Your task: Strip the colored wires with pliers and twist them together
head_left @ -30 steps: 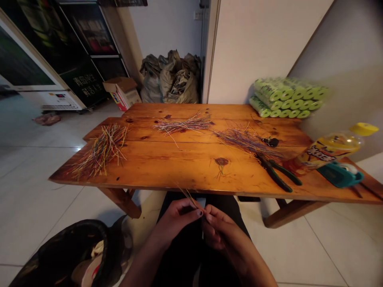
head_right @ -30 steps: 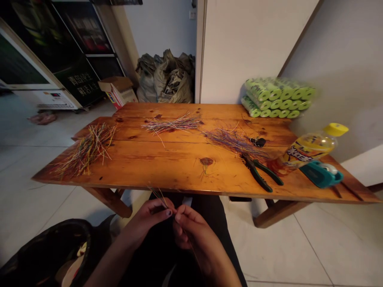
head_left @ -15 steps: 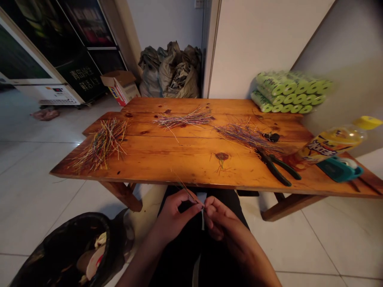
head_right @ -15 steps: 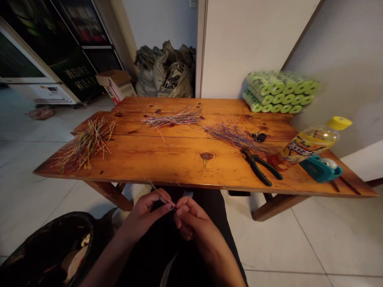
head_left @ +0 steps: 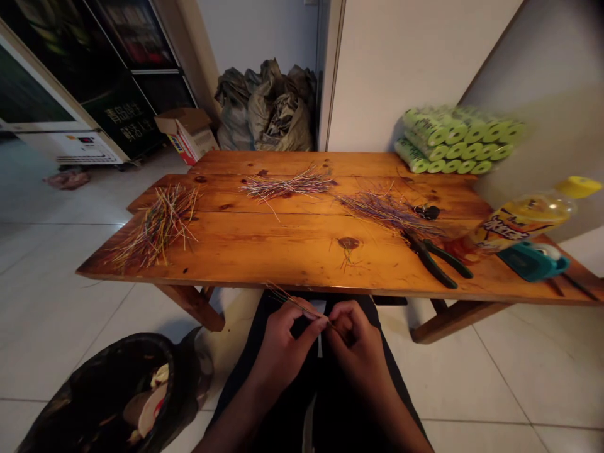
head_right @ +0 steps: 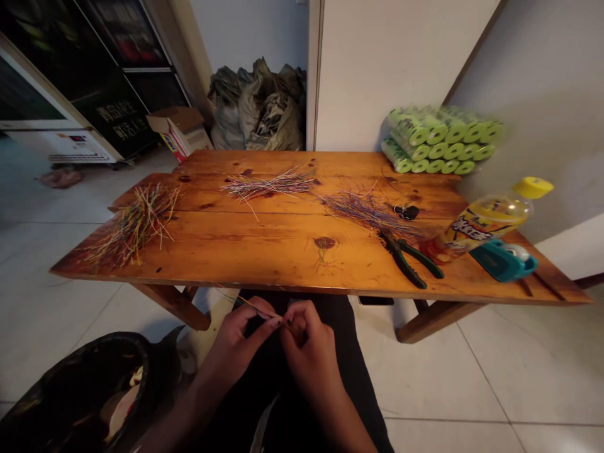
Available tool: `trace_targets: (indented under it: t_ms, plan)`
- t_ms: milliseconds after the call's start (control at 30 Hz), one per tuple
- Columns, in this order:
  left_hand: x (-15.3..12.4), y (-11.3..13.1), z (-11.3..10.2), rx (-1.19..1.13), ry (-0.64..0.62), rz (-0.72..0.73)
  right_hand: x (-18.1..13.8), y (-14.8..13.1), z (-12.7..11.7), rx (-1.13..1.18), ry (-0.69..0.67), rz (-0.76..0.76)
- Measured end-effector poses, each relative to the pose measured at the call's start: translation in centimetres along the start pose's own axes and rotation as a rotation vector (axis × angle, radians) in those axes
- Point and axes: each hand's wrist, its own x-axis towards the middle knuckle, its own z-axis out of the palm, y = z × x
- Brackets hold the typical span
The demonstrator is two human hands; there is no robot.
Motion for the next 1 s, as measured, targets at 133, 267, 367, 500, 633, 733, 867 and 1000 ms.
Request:
trace_targets:
  t_ms: [133, 267, 367, 500, 633, 733, 867, 1000]
  plan:
    - [0.1, -0.4, -0.1, -0.039, 0.057, -0.023, -0.2, -0.7, -0.1, -0.098, 0.073, -0.043]
    - [0.1, -0.5, -0.1, -0.097, 0.078, -0.063, -0.6, -1.0, 0.4, -0.116, 0.176, -0.116]
    - [0.1, -0.4, 0.1, -0.166, 0.094, -0.125, -0.9, -0.5, 0.7, -0.146, 0.328, -0.204]
    - [0.0, -0.4, 0.4, -0.311, 0.095, -0.239, -1.1, -0.5, 0.2, -0.299, 0.306, -0.439]
    - [0.1, -0.9, 0.1, -0.373, 0.081, -0.246, -1.1, -1.5, -0.4, -0.116, 0.139, -0.355]
    - [0.1, -1.1, -0.3, -0.338, 0.073, -0.215, -0.7, -1.9, -0.4, 0.178, 0.132, -0.064]
    - [0.0, -0.8, -0.7, -0.244, 0.018, -0.135, 0.3, -1.4, -0.7, 0.293, -0.038, 0.142]
    - [0.0, -0.7, -0.8, -0.159, 0.002, -0.073, 0.9, -0.7, -1.1, 0.322, -0.216, 0.217]
